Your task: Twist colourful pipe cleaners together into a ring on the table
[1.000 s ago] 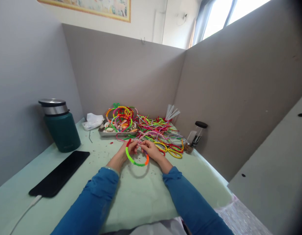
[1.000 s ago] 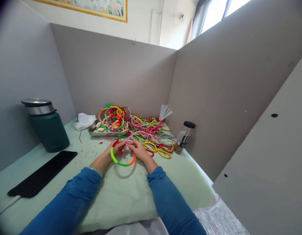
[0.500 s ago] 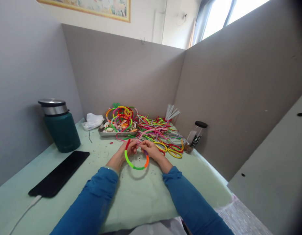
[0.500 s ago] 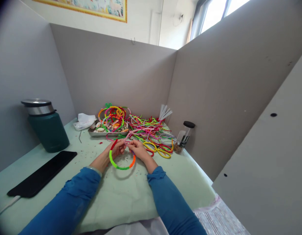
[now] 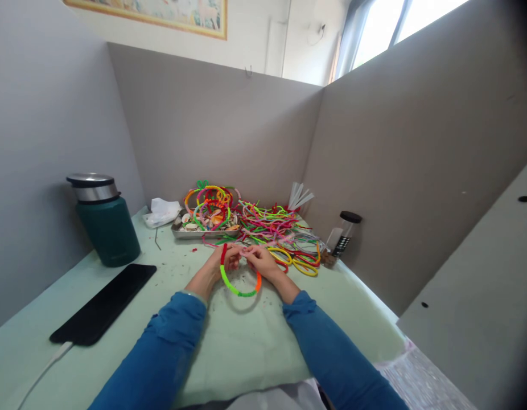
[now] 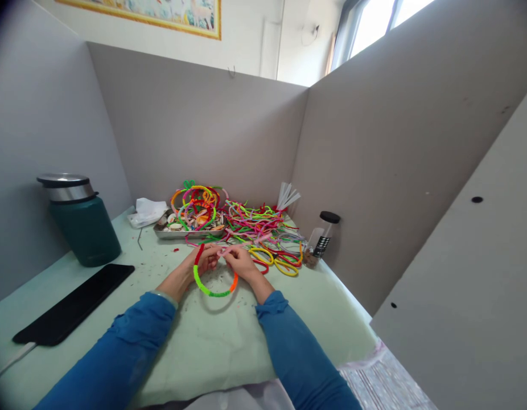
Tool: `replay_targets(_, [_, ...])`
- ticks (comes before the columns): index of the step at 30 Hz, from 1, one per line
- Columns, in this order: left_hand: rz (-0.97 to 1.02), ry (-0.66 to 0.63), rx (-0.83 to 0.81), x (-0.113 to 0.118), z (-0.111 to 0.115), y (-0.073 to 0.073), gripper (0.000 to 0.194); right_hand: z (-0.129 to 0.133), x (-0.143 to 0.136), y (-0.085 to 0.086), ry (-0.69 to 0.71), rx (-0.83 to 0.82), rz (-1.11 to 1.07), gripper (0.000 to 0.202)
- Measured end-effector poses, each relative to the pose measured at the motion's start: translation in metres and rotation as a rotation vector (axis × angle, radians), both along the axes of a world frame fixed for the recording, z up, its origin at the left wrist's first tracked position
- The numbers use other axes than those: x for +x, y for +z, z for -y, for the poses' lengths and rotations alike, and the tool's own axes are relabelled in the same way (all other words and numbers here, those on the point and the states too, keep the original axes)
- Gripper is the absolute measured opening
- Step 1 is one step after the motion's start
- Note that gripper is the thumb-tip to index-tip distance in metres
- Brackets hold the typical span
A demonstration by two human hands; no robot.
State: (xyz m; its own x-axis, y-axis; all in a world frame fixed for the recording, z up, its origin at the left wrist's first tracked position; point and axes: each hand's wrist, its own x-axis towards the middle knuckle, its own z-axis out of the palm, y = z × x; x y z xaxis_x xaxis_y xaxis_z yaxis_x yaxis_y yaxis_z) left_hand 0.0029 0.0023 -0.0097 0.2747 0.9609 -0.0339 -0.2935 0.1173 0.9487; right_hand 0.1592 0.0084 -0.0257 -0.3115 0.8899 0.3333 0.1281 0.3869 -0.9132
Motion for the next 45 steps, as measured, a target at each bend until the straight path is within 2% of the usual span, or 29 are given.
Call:
replay_targets(5, [-0.047,0.022,-0.004,0.001,0.002,0.002,0.022,0.003,0.001,0.002,0.013,0.025,0.007,0.023])
replay_targets(11, [-0.146,0.083,0.117,0.004,0.005,0.003,0.019,0.003,0.001,0.002,0.017,0.026,0.012,0.021])
replay_targets(17, [-0.230,0.106,0.233,0.006,0.011,0.010,0.014,0.002,0.000,0.001,-0.007,0.014,0.015,0.024])
replay_targets(23, [-0.203,0.110,0.195,0.007,0.011,0.012,0.022,0.003,0.001,0.001,-0.037,-0.004,0.040,0.024])
replay_targets(30, [-0.218,0.067,0.236,0.006,0.006,0.007,0.023,0.000,0.002,0.000,-0.056,-0.001,0.046,0.024])
replay_targets(37, [-0.337,0.108,0.260,0.001,0.004,0.002,0.028,-0.001,0.001,-0.003,-0.071,0.004,0.030,0.025])
replay_targets(45, [-0.437,0.128,0.343,0.003,0.008,0.007,0.031,0.000,0.002,0.001,-0.046,-0.028,-0.018,0.026])
